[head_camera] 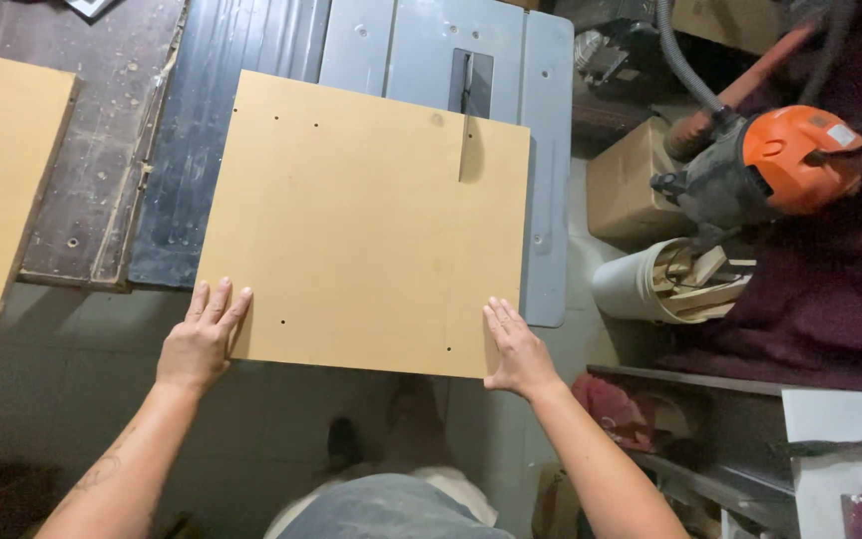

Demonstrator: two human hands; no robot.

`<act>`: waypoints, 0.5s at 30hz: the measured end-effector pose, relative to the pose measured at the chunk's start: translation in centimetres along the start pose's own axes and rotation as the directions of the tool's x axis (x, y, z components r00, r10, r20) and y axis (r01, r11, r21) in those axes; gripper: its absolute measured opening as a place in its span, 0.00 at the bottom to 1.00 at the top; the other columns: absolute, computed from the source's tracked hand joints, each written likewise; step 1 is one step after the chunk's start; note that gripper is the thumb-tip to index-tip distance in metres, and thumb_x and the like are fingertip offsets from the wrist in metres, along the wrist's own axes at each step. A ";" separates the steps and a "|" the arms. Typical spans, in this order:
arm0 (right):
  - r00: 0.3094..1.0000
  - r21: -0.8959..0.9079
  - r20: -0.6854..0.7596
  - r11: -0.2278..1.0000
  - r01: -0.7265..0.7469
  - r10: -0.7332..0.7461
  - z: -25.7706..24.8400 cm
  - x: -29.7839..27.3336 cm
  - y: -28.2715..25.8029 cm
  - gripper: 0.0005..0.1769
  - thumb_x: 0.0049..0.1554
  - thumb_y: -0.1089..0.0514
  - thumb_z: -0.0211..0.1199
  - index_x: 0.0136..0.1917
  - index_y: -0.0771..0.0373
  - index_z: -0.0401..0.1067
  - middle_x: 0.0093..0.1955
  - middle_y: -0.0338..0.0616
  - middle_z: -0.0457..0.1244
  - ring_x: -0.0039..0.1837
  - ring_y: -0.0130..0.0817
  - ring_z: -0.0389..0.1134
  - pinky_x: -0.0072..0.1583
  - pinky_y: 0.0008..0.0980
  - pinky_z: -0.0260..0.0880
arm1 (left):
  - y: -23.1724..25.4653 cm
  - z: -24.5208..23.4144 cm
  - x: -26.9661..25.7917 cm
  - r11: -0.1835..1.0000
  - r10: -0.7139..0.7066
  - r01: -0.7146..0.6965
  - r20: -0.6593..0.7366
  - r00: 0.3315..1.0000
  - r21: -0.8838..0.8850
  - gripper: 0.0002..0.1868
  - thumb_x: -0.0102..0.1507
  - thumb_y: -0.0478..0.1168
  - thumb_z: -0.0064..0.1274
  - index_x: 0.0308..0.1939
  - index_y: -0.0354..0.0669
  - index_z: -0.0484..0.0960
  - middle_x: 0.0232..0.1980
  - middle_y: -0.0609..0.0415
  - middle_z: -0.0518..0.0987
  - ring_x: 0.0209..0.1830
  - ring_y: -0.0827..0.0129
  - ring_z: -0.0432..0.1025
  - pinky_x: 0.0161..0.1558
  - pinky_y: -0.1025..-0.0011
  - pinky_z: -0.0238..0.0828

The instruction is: Cutting a wooden board on a table saw and marking measurements with a tape measure and pencil.

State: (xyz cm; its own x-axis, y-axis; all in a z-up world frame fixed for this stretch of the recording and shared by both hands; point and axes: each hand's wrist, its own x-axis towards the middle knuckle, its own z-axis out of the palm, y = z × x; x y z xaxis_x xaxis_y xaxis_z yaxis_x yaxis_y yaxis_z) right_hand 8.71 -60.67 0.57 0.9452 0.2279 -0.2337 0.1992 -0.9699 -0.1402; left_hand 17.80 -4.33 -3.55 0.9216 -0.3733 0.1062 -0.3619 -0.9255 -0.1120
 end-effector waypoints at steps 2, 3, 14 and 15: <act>1.000 0.006 0.012 1.000 -0.003 0.003 -0.6 0.3 0.1 0.76 0.24 0.40 0.76 0.84 0.61 0.54 0.87 0.46 0.49 0.86 0.44 0.48 0.82 0.36 0.53 | 0.0 0.2 0.4 1.000 0.000 0.000 0.001 1.000 0.018 0.58 0.46 0.37 0.63 0.81 0.78 0.64 0.84 0.64 0.68 0.82 0.52 0.65 0.58 0.61 0.84; 1.000 0.011 0.023 1.000 -0.006 0.006 -0.8 0.5 0.1 0.76 0.25 0.40 0.76 0.84 0.61 0.54 0.87 0.46 0.49 0.86 0.43 0.49 0.82 0.36 0.53 | 0.0 0.4 0.5 0.999 0.001 -0.001 0.000 1.000 0.036 0.57 0.47 0.38 0.63 0.81 0.77 0.64 0.84 0.64 0.68 0.82 0.53 0.65 0.58 0.61 0.84; 0.999 -0.015 -0.024 1.000 0.028 -0.028 -0.6 2.9 1.8 0.78 0.22 0.38 0.78 0.83 0.61 0.55 0.87 0.46 0.49 0.86 0.43 0.49 0.83 0.35 0.51 | -0.4 0.6 3.2 1.000 0.020 -0.020 0.002 1.000 0.005 0.56 0.48 0.40 0.64 0.81 0.75 0.66 0.83 0.61 0.69 0.81 0.50 0.65 0.59 0.59 0.84; 0.999 -0.017 -0.032 0.999 0.029 -0.030 -0.7 3.1 1.9 0.77 0.23 0.38 0.77 0.83 0.61 0.56 0.87 0.46 0.49 0.86 0.43 0.49 0.83 0.34 0.51 | -0.4 0.6 3.5 1.000 0.024 -0.024 -0.019 1.000 -0.009 0.49 0.53 0.40 0.60 0.80 0.73 0.68 0.82 0.60 0.70 0.80 0.49 0.67 0.57 0.58 0.84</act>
